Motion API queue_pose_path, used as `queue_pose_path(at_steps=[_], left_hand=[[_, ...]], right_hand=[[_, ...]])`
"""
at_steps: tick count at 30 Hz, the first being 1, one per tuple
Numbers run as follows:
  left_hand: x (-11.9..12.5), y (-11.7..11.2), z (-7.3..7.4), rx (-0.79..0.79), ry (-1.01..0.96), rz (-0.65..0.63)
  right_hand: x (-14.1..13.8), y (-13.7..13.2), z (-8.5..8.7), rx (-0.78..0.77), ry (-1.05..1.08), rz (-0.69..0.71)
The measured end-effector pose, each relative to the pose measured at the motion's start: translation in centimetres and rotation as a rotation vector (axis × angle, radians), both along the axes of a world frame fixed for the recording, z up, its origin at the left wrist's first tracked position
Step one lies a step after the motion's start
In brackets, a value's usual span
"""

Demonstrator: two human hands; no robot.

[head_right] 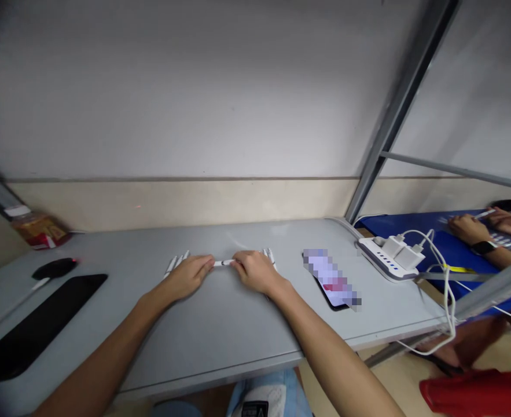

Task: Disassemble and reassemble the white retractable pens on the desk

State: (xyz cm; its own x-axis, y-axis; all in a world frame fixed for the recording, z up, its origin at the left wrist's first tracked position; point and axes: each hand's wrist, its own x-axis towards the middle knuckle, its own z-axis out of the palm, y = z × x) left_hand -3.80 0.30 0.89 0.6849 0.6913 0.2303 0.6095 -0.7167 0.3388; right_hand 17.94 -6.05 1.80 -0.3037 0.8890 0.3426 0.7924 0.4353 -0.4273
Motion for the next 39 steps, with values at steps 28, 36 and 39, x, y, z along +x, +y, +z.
queue_pose_path(at_steps=[28, 36, 39], left_hand=[[-0.5, 0.4, 0.4, 0.397, 0.122, 0.38], [-4.6, 3.5, -0.1, 0.275, 0.087, 0.471], [-5.8, 4.9, -0.8, 0.202, 0.039, 0.376]], right_hand=[[1.0, 1.4, 0.3, -0.47, 1.735, 0.184], [0.9, 1.5, 0.2, -0.505, 1.718, 0.188], [0.9, 1.5, 0.2, -0.517, 1.691, 0.163]])
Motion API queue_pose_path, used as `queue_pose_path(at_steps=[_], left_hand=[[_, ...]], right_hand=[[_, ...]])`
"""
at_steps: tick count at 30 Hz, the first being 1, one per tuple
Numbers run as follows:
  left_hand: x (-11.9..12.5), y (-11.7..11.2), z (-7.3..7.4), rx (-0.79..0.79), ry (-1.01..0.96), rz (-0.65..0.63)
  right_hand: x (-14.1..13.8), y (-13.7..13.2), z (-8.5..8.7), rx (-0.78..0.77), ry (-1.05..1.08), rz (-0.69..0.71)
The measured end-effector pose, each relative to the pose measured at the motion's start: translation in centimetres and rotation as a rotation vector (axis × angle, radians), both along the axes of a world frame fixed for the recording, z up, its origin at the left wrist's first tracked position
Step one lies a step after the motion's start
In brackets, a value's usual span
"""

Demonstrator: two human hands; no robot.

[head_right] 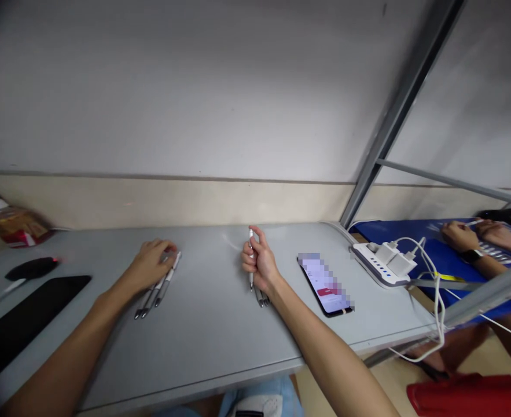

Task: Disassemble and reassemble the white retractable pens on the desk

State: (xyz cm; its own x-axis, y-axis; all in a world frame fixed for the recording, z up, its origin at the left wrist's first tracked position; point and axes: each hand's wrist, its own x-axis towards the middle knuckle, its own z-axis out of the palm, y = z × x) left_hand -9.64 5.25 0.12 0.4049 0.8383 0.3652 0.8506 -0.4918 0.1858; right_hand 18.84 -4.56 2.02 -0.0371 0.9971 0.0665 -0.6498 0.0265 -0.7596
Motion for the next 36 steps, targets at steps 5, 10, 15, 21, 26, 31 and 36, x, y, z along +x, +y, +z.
queue_pose_path(at_steps=[5, 10, 15, 21, 26, 31, 36], left_hand=[[-0.6, 0.6, -0.9, -0.06, -0.018, -0.032], [0.2, -0.2, -0.8, -0.08, 0.014, -0.003], [1.1, -1.1, -0.4, -0.092, 0.028, 0.021], [1.6, -1.8, 0.0, -0.07, 0.029, 0.0], [1.8, -1.7, -0.3, -0.055, 0.025, -0.007], [1.9, -1.5, -0.7, -0.019, 0.016, -0.029], [2.1, -1.8, -0.4, -0.013, 0.028, -0.023]], right_hand=[[0.2, 0.1, -0.2, 0.0, -0.022, 0.009], [0.3, 0.3, -0.6, 0.005, -0.013, 0.004], [0.4, 0.4, -0.6, -0.006, -0.014, -0.021], [0.0, 0.3, -0.4, -0.004, -0.102, 0.094], [0.0, -0.1, -0.2, 0.021, -0.268, 0.098], [0.9, 0.1, -0.3, 0.089, -0.655, -0.067], [1.5, 0.7, -1.2, 0.102, -1.221, -0.342]])
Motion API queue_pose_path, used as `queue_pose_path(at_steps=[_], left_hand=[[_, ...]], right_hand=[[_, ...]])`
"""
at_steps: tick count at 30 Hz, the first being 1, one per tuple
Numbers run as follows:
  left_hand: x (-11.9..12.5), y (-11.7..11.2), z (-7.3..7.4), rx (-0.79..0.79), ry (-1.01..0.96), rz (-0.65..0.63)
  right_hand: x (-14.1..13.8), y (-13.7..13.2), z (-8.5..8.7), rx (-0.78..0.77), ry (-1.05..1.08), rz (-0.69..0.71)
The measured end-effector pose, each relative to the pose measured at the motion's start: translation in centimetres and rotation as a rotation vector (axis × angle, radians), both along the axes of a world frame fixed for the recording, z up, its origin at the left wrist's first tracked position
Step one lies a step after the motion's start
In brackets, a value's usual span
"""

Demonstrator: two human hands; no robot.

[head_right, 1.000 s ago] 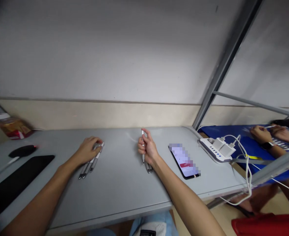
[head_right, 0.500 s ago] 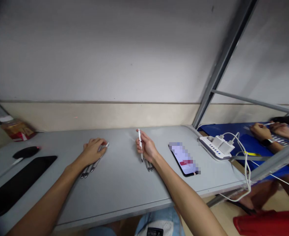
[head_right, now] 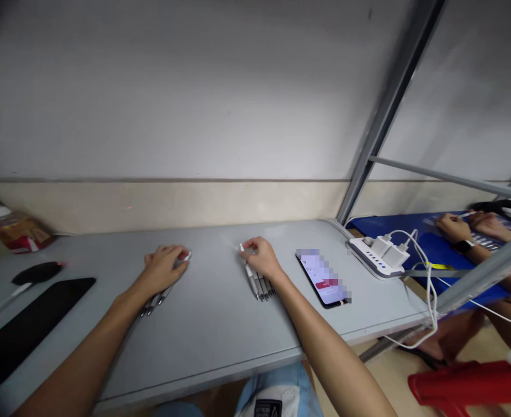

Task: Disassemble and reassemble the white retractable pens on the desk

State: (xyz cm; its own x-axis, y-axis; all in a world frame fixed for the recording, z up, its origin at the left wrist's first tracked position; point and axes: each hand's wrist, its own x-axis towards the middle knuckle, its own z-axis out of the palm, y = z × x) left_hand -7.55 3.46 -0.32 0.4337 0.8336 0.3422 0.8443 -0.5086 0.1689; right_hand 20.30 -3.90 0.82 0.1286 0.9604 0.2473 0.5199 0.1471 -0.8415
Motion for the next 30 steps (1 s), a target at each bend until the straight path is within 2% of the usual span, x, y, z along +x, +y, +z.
queue_pose_path(at_steps=[3, 6, 16, 21, 26, 30], left_hand=[[0.1, -0.2, 0.1, -0.003, -0.003, -0.002], [0.1, -0.2, 0.2, 0.0, 0.009, 0.013], [0.3, -0.8, 1.5, -0.01, 0.085, 0.134], [0.3, -1.2, 1.7, 0.015, 0.106, 0.107], [0.9, -1.7, 2.0, 0.011, 0.136, 0.023], [1.2, -1.9, 1.8, 0.039, 0.18, 0.025]], right_hand=[[0.0, 0.0, -0.4, -0.029, -0.328, -0.066], [0.0, -0.1, -0.6, -0.068, -0.454, -0.072], [0.4, 0.2, -0.8, -0.078, -0.464, -0.044], [0.5, 0.2, -0.8, -0.081, -0.448, -0.059], [0.7, 0.3, -0.6, -0.119, -0.442, -0.038], [0.9, 0.4, -0.6, -0.136, -0.448, -0.039]])
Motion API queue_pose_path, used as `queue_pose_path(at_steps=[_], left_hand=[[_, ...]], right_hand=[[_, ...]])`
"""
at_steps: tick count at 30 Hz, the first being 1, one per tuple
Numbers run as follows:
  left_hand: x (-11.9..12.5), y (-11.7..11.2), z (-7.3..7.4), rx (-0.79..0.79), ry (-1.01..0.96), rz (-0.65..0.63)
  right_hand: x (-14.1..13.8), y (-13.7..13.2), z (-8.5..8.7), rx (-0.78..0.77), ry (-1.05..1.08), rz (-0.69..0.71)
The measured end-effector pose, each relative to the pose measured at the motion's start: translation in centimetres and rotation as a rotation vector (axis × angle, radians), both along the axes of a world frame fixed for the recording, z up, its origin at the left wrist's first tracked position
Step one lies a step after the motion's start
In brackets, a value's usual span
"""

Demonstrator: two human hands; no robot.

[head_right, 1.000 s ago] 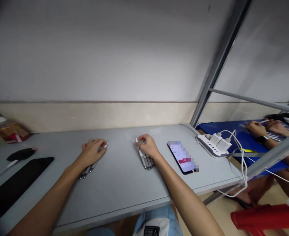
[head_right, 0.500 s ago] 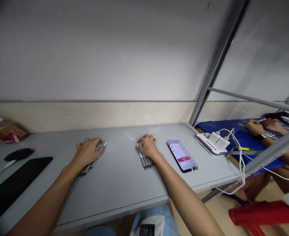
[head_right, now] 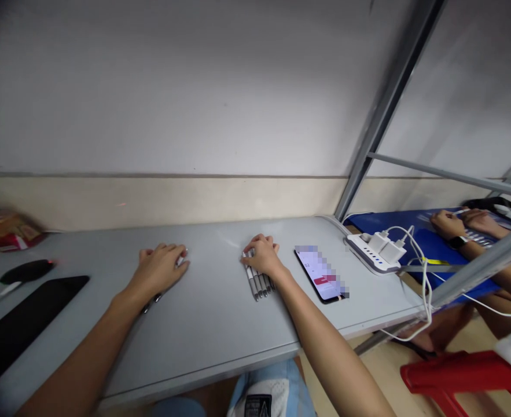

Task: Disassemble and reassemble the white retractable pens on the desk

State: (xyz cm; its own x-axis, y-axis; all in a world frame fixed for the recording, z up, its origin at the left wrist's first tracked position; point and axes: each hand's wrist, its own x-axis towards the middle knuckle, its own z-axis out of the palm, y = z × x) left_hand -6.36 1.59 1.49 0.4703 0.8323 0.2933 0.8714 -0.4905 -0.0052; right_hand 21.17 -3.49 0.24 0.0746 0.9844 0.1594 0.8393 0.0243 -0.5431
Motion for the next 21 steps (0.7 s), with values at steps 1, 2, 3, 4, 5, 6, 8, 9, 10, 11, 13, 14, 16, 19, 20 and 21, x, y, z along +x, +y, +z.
queue_pose_path(at_steps=[1, 2, 3, 4, 5, 6, 8, 9, 10, 11, 13, 14, 16, 19, 20, 21], left_hand=[[0.0, 0.0, -0.1, 0.007, 0.009, 0.005], [0.0, 0.0, -0.2, 0.008, 0.017, 0.012], [0.0, 0.0, -0.3, 0.005, 0.024, 0.018], [0.0, 0.0, -0.3, -0.002, 0.03, 0.025], [0.0, -0.1, -0.4, -0.01, 0.037, 0.028], [0.1, -0.1, -0.4, -0.021, 0.044, 0.022], [0.4, -0.3, -0.3, -0.051, 0.043, -0.017], [0.6, -0.4, -0.2, -0.067, 0.029, -0.045], [0.8, -0.5, -0.2, -0.085, 0.004, -0.076], [1.1, -0.6, -0.1, -0.095, -0.034, -0.103], [1.7, -0.9, -0.1, -0.122, -0.143, -0.16], [2.0, -1.0, -0.1, -0.148, -0.21, -0.189], [2.7, -1.4, -0.1, -0.224, -0.352, -0.24], [3.9, -2.1, -0.3, -0.283, -0.581, -0.281], [4.3, -2.4, -0.3, -0.313, -0.657, -0.289], [4.7, -2.8, -0.3, -0.361, -0.723, -0.303]], right_hand=[[0.0, 0.0, 0.0, -0.002, 0.001, 0.0], [0.0, 0.0, 0.0, -0.007, 0.002, 0.003], [0.0, 0.0, 0.1, -0.012, 0.004, 0.008], [0.0, -0.1, 0.1, -0.019, 0.007, 0.014], [0.0, -0.2, 0.2, -0.023, 0.012, 0.018], [0.0, -0.2, 0.4, -0.023, 0.021, 0.017], [0.3, -0.4, 0.8, -0.005, 0.062, -0.007], [0.5, -0.4, 0.9, 0.012, 0.09, -0.034], [0.8, -0.4, 1.1, 0.035, 0.121, -0.069], [1.1, -0.3, 1.2, 0.059, 0.147, -0.112], [1.7, -0.2, 1.3, 0.105, 0.177, -0.183], [1.9, -0.1, 1.3, 0.125, 0.182, -0.202], [2.0, 0.0, 1.2, 0.163, 0.188, -0.186], [1.2, -0.2, 1.2, 0.22, 0.221, 0.006], [0.7, -0.4, 1.2, 0.238, 0.243, 0.106], [0.1, -0.6, 1.2, 0.247, 0.275, 0.207]])
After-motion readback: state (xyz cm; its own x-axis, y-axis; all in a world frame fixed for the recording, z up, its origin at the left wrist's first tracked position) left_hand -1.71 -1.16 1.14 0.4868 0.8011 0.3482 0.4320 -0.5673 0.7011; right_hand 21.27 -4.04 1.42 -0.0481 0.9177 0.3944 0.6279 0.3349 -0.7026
